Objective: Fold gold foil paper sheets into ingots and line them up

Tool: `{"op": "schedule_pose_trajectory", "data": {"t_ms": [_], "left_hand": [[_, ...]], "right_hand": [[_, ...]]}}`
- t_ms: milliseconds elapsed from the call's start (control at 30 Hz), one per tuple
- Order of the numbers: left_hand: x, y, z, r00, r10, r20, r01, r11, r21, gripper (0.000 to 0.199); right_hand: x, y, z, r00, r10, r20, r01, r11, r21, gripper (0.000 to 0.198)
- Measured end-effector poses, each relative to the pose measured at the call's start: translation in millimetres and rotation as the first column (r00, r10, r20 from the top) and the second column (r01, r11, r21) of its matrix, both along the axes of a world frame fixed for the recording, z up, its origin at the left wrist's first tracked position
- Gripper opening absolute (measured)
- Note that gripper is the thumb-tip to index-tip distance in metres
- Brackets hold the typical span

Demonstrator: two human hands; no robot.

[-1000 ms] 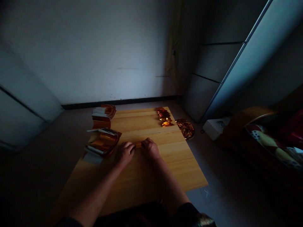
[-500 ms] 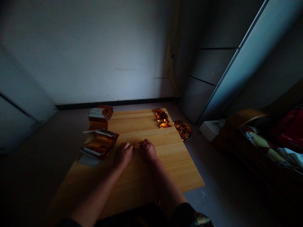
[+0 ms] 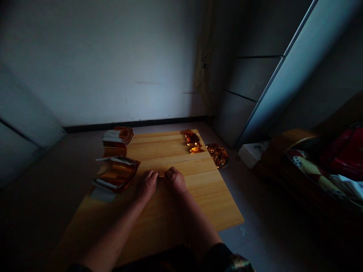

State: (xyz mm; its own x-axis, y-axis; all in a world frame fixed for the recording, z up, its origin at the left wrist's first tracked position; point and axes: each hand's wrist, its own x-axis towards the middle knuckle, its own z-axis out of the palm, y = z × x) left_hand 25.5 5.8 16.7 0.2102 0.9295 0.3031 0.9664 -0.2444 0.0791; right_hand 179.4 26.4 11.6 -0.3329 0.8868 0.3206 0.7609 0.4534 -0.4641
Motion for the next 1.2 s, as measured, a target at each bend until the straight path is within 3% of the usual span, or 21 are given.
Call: {"op": "schedule_pose_trajectory", "data": {"t_ms": [267,500,833,1200], "left_hand": [[0.6,3.1,-2.3,1.0,-0.012,0.005,0.012,0.999,0.041,0.024],[-1.8,5.8,-7.7,0.997,-0.018,0.078,0.015,0.999,0.041,0.025],[4.9,10.0,-7.6,0.913,0.028,0.407,-0.024,1.0,-0.015,0.015],[3.3,12.5,-10.7,0.919,0.045,0.393,-0.021,0.998,-0.066,0.028]], "right_hand": [[-0.2,-5.1,9.8,0.992,-0.089,0.088,0.088,0.996,0.013,0.015],[5.0,-2.7,8.0,0.994,-0.105,0.044,0.104,0.995,0.009,0.017],[3.3,2.7,-5.7,0.991,-0.11,0.075,0.108,0.994,0.031,0.02],[1.2,1.4,0.3,0.981,-0.137,0.139,0.139,0.99,-0.005,0.017]]}}
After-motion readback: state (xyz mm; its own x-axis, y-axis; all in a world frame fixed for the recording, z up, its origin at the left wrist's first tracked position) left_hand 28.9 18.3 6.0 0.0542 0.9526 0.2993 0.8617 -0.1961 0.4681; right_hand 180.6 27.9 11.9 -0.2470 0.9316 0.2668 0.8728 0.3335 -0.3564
